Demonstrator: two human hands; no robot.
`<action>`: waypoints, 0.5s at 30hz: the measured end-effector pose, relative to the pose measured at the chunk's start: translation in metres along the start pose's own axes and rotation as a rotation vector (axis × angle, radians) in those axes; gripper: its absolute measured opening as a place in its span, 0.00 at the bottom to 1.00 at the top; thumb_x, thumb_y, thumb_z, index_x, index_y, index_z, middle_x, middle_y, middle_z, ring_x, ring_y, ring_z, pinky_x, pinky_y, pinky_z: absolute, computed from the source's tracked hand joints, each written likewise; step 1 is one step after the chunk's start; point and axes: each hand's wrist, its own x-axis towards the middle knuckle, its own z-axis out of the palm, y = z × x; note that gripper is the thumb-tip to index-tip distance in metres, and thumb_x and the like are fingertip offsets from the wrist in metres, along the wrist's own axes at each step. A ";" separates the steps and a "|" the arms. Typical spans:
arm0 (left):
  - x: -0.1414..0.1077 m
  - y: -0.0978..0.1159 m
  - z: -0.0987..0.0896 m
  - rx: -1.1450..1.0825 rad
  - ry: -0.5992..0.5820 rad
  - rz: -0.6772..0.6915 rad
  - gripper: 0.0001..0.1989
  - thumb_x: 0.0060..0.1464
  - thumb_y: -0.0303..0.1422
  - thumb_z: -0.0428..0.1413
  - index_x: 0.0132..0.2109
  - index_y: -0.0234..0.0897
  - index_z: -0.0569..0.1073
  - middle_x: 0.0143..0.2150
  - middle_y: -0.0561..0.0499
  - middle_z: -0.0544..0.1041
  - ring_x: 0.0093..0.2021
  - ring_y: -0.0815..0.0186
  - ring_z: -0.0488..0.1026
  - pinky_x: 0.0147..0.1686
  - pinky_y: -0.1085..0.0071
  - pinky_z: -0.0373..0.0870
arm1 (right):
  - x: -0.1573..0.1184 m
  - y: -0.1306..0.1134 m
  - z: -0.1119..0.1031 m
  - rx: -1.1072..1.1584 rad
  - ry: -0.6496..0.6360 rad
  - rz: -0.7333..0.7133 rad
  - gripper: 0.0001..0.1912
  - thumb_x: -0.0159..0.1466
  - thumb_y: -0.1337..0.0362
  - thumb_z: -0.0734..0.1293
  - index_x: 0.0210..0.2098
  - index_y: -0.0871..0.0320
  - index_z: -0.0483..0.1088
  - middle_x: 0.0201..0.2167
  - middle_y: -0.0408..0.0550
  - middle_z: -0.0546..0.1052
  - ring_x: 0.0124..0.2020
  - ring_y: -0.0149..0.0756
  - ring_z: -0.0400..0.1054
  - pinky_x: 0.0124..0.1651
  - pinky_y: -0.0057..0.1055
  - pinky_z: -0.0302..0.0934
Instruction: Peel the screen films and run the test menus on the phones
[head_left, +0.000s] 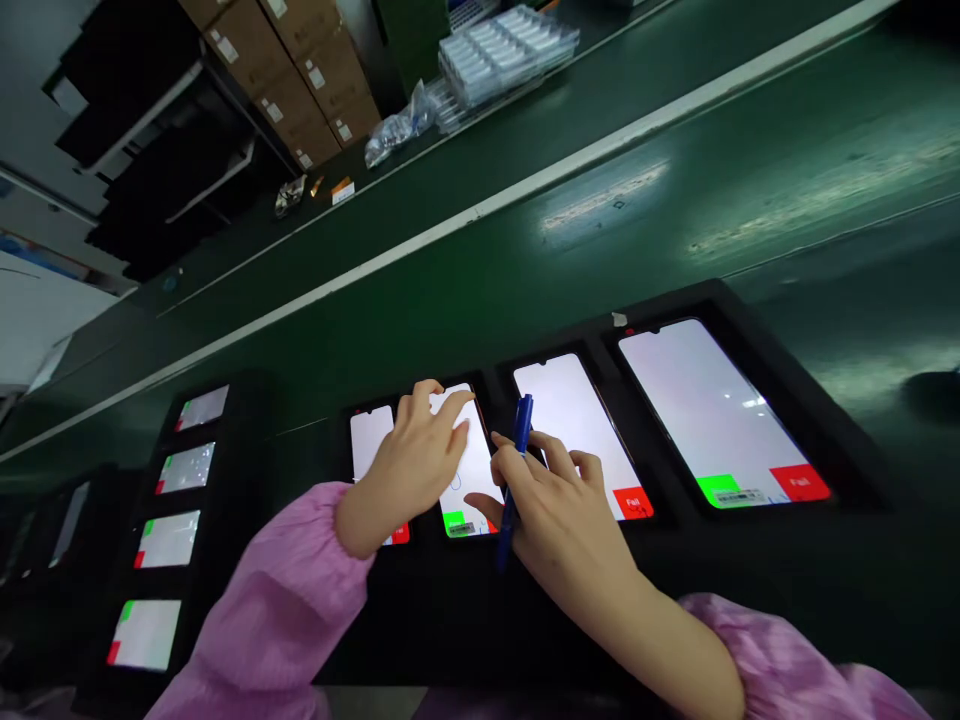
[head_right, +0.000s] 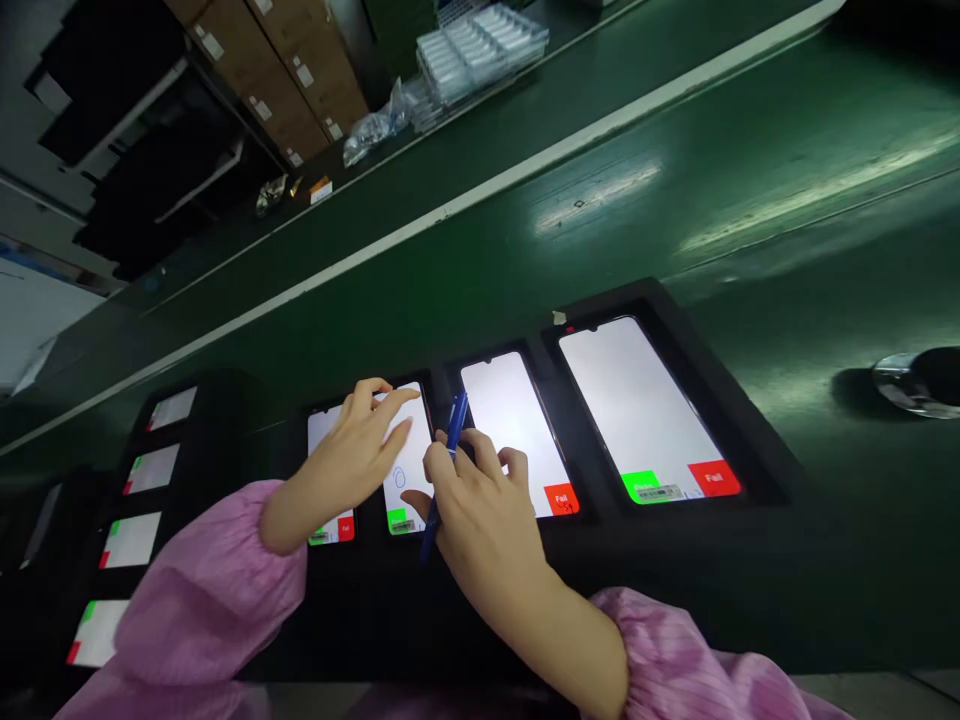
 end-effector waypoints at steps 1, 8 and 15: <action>0.008 0.007 0.003 0.028 0.010 -0.047 0.18 0.72 0.37 0.48 0.64 0.42 0.68 0.63 0.39 0.68 0.58 0.50 0.73 0.46 0.54 0.82 | 0.001 -0.003 0.005 -0.019 -0.002 0.011 0.11 0.71 0.61 0.73 0.46 0.57 0.68 0.44 0.52 0.82 0.52 0.53 0.70 0.45 0.42 0.51; 0.036 0.031 0.026 0.048 0.097 -0.176 0.12 0.65 0.32 0.53 0.53 0.35 0.65 0.59 0.34 0.67 0.56 0.47 0.69 0.41 0.53 0.82 | 0.003 -0.007 0.018 0.018 0.013 0.055 0.13 0.69 0.73 0.71 0.42 0.55 0.62 0.34 0.45 0.79 0.46 0.47 0.66 0.42 0.38 0.42; 0.028 0.019 0.010 -0.044 0.079 -0.162 0.19 0.66 0.33 0.57 0.60 0.37 0.64 0.64 0.37 0.64 0.60 0.48 0.69 0.51 0.50 0.80 | -0.001 0.002 0.010 0.076 0.024 0.016 0.06 0.75 0.66 0.66 0.42 0.55 0.62 0.42 0.48 0.81 0.47 0.49 0.66 0.43 0.38 0.46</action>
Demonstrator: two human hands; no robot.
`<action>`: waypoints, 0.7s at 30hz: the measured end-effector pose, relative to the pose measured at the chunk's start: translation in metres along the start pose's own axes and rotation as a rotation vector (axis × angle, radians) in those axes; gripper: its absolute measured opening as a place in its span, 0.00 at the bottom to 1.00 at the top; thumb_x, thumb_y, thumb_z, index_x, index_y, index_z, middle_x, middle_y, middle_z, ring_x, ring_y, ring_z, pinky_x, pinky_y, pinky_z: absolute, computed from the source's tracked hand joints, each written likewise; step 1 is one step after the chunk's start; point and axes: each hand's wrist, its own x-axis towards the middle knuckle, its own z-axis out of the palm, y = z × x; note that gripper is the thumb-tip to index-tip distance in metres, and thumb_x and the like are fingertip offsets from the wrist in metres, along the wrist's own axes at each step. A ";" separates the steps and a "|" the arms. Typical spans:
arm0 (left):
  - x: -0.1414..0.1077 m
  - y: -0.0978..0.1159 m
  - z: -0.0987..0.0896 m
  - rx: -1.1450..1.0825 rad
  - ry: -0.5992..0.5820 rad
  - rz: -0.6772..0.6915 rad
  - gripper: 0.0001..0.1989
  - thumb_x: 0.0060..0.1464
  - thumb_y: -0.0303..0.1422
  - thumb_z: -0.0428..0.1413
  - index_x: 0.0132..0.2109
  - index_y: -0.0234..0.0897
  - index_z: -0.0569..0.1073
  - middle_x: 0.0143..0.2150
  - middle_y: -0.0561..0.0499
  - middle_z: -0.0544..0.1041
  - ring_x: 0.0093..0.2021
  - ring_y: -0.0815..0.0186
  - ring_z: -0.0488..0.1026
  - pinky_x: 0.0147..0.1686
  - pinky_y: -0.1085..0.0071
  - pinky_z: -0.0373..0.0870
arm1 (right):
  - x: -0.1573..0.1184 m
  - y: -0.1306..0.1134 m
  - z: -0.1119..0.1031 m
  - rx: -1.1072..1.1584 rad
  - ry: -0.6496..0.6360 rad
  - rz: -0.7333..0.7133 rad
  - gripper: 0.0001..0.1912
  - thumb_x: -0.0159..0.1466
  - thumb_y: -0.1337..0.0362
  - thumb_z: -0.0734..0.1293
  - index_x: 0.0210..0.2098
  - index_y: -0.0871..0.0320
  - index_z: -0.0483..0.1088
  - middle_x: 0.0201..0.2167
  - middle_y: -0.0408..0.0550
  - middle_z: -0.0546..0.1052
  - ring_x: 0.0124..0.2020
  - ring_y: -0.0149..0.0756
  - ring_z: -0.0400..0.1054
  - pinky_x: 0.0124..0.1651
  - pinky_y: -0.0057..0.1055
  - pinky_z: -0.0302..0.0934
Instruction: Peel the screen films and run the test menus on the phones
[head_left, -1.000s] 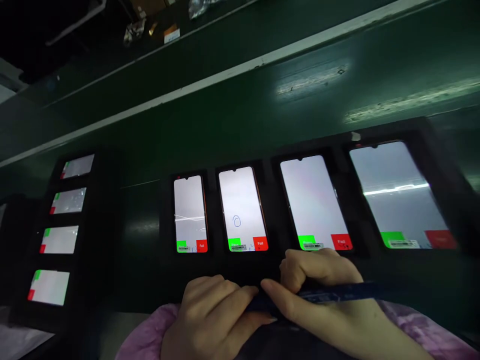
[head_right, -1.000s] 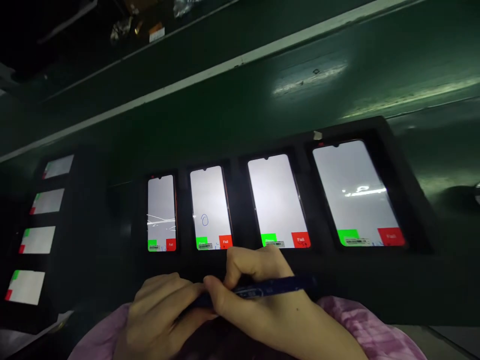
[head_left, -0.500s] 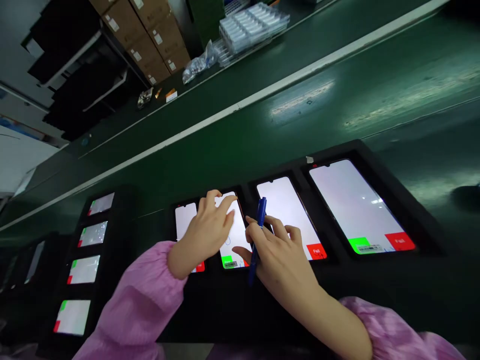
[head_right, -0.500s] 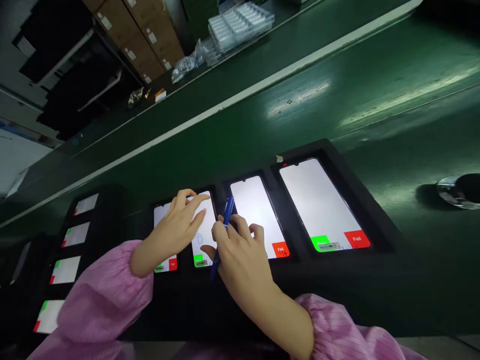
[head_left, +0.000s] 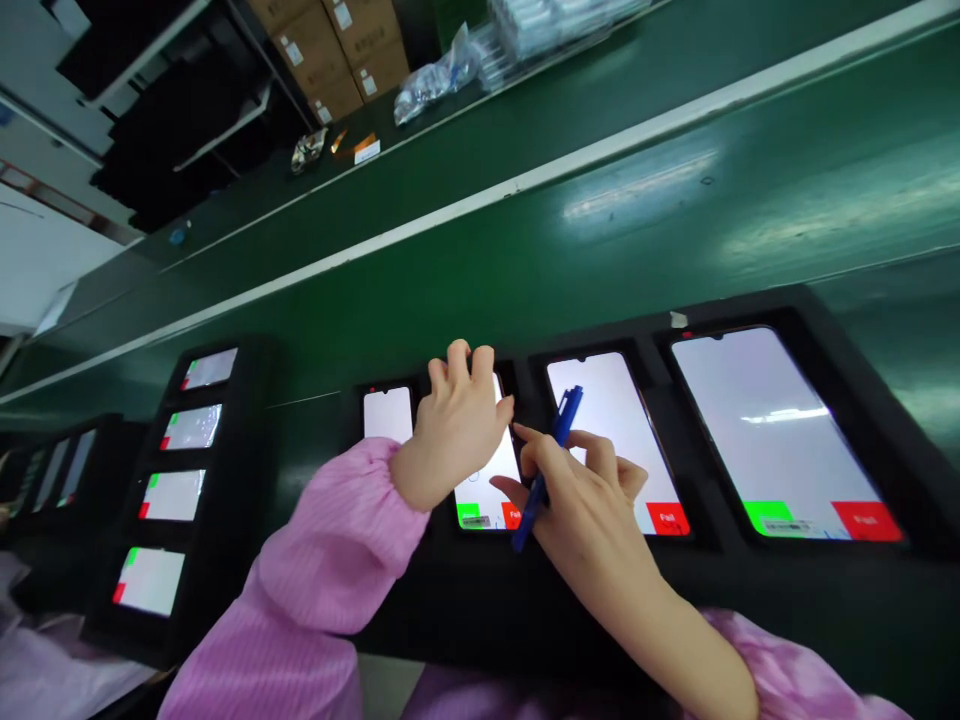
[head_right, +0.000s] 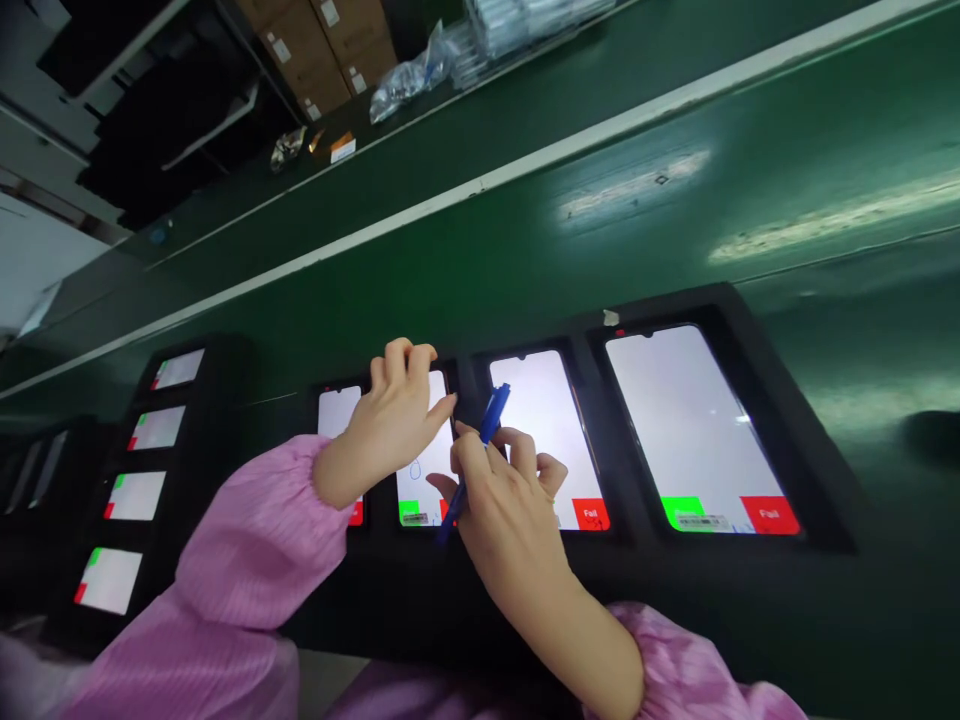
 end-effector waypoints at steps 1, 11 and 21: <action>-0.005 -0.012 -0.008 -0.033 0.009 0.006 0.22 0.67 0.36 0.57 0.63 0.38 0.63 0.64 0.37 0.64 0.61 0.50 0.69 0.55 0.50 0.79 | 0.000 0.000 -0.004 0.024 0.012 -0.039 0.07 0.76 0.64 0.65 0.41 0.55 0.62 0.46 0.50 0.82 0.48 0.50 0.65 0.45 0.39 0.49; -0.048 -0.156 -0.017 -0.041 0.182 -0.170 0.15 0.71 0.39 0.50 0.49 0.40 0.80 0.48 0.44 0.70 0.50 0.55 0.69 0.55 0.51 0.72 | 0.022 -0.013 0.008 -0.059 -0.060 -0.328 0.13 0.79 0.57 0.59 0.39 0.56 0.65 0.58 0.52 0.80 0.53 0.52 0.63 0.49 0.45 0.52; -0.046 -0.176 0.014 -0.142 0.340 -0.036 0.15 0.68 0.39 0.55 0.50 0.42 0.84 0.50 0.44 0.70 0.48 0.57 0.68 0.55 0.54 0.70 | 0.012 0.006 -0.027 -0.055 0.011 -0.307 0.15 0.78 0.55 0.62 0.36 0.53 0.57 0.51 0.48 0.83 0.47 0.46 0.66 0.45 0.41 0.51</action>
